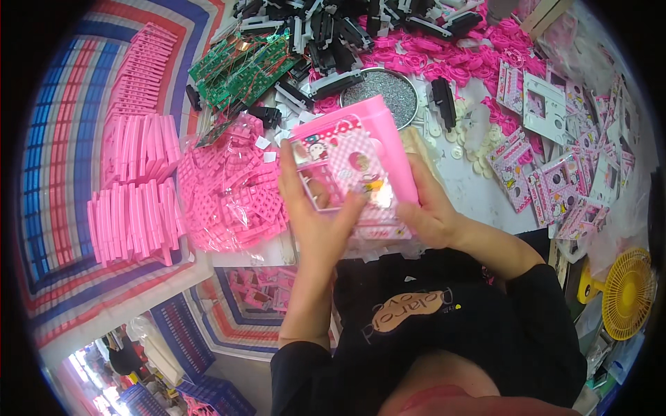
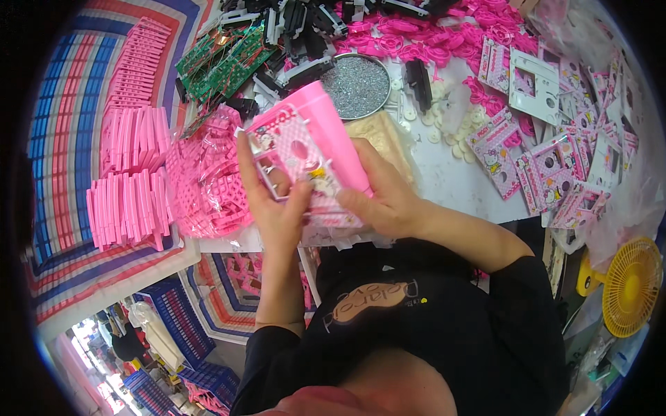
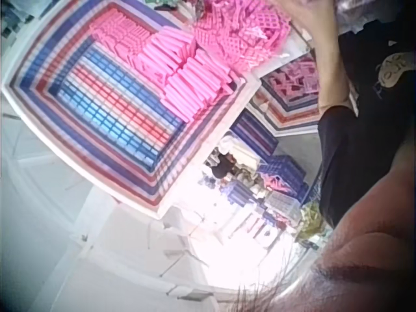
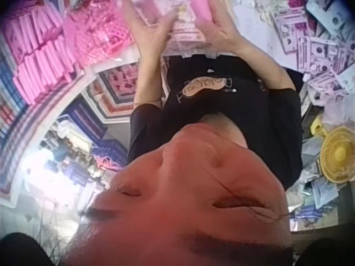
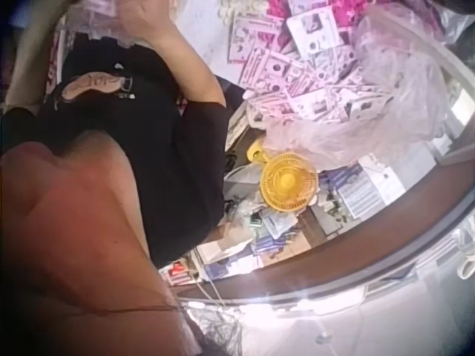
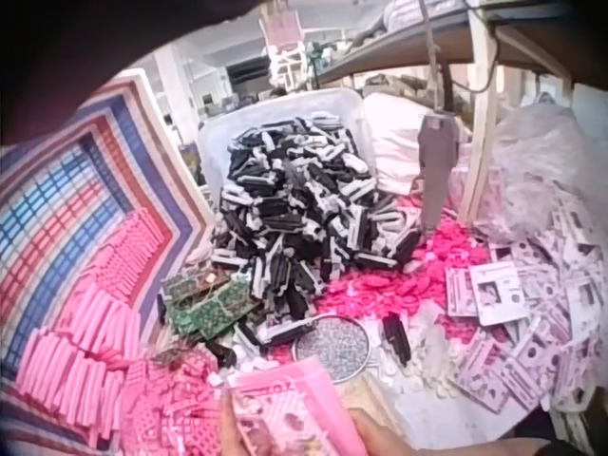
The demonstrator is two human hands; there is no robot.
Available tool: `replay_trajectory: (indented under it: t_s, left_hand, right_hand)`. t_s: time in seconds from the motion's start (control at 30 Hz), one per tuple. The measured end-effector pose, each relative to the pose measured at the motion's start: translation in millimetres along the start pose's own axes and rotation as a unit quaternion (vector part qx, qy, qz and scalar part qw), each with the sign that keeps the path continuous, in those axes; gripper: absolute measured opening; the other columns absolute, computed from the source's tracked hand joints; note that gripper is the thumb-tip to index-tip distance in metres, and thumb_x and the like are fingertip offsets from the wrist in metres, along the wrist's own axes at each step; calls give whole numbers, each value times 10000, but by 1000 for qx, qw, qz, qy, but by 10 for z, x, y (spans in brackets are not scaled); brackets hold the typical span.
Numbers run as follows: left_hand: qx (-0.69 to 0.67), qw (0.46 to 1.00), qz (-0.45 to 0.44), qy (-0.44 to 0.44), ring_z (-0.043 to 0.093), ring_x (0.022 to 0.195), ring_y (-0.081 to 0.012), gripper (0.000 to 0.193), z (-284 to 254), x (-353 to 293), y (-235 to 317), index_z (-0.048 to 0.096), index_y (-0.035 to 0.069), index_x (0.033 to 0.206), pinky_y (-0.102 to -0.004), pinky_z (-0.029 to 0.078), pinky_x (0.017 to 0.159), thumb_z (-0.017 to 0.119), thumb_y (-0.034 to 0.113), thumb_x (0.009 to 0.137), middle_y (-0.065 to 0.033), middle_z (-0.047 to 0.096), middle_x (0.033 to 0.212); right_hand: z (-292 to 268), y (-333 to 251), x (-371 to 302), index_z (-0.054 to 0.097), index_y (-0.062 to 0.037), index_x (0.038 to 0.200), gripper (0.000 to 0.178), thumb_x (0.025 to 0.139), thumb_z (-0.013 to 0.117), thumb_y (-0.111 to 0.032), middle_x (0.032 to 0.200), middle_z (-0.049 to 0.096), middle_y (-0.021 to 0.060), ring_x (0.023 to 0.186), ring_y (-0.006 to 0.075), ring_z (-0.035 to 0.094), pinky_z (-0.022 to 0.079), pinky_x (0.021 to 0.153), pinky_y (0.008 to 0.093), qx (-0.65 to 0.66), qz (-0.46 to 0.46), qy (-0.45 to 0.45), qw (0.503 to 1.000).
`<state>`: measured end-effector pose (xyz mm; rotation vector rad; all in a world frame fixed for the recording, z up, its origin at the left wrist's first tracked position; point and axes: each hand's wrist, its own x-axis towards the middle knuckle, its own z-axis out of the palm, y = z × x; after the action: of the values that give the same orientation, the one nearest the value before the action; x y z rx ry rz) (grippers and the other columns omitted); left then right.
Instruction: The recorder is assembling electronic toy components, including wiring and circuit boards into a plastic toy casing using an electric screwdriver.
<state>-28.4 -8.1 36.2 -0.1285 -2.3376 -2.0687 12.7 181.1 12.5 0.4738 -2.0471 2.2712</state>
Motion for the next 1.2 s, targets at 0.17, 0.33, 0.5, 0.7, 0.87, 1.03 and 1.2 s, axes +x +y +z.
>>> replay_trajectory:
  t_s: [0.17, 0.33, 0.5, 0.7, 0.87, 1.03, 1.2]
  left_hand:
    - [30, 1000, 3, -5, 488, 980, -175, 1159, 18, -38, -214, 174, 55, 1605, -269, 459, 750, 850, 95, 665, -111, 410, 1237]
    - [31, 999, 18, -4, 461, 932, -145, 1175, -1, -65, -311, 169, 45, 1605, -258, 428, 706, 855, 98, 653, -95, 412, 1201]
    - [53, 998, 15, -13, 413, 823, -125, 1179, -50, -147, -279, 167, 30, 1602, -260, 400, 678, 848, 86, 642, -70, 407, 1125]
    - [46, 999, 2, -4, 399, 767, -131, 1166, -51, -182, -279, 167, 18, 1597, -268, 395, 679, 834, 56, 641, -78, 406, 1093]
    - [119, 993, -20, -4, 455, 830, -176, 1157, -83, -257, -123, 159, 6, 1590, -308, 437, 723, 844, 76, 660, -115, 426, 1121]
    - [296, 948, 103, -50, 504, 1096, -303, 1113, -46, -222, -219, 153, -3, 1583, -382, 492, 859, 832, 144, 713, -228, 464, 1295]
    - [-100, 986, -102, 81, 608, 1043, -218, 713, 79, -15, -81, 299, -25, 1523, -318, 536, 808, 652, 199, 945, -178, 550, 1303]
  right_hand:
    - [53, 20, -3, 342, 34, 1462, 650, 987, 634, -300, 1307, 505, 146, 1206, 212, 501, 397, 1043, 352, 57, 13, 12, 998]
    - [39, -7, -39, 347, 43, 1456, 644, 990, 631, -299, 1304, 506, 148, 1204, 214, 502, 402, 1037, 353, 26, 23, 8, 999]
    - [55, -51, -13, 354, 48, 1448, 655, 984, 637, -317, 1285, 521, 161, 1175, 234, 532, 420, 1013, 369, 18, 8, 12, 1000]
    - [-36, -27, 22, 355, 60, 1433, 777, 923, 710, -407, 1225, 566, 196, 1132, 305, 584, 460, 954, 398, -132, -53, -50, 989]
    - [-161, -129, 75, 332, 65, 1448, 826, 898, 741, -397, 1242, 556, 199, 1146, 305, 578, 461, 959, 395, -174, 8, -125, 977]
    - [-112, -184, 66, 245, 62, 1508, 819, 923, 703, -283, 1313, 530, 184, 1208, 263, 539, 438, 1012, 381, -19, 121, -133, 983]
    - [-82, -16, -15, 249, 14, 1533, 767, 920, 684, -137, 1358, 527, 139, 1212, 194, 533, 459, 1007, 343, 232, 160, -40, 959]
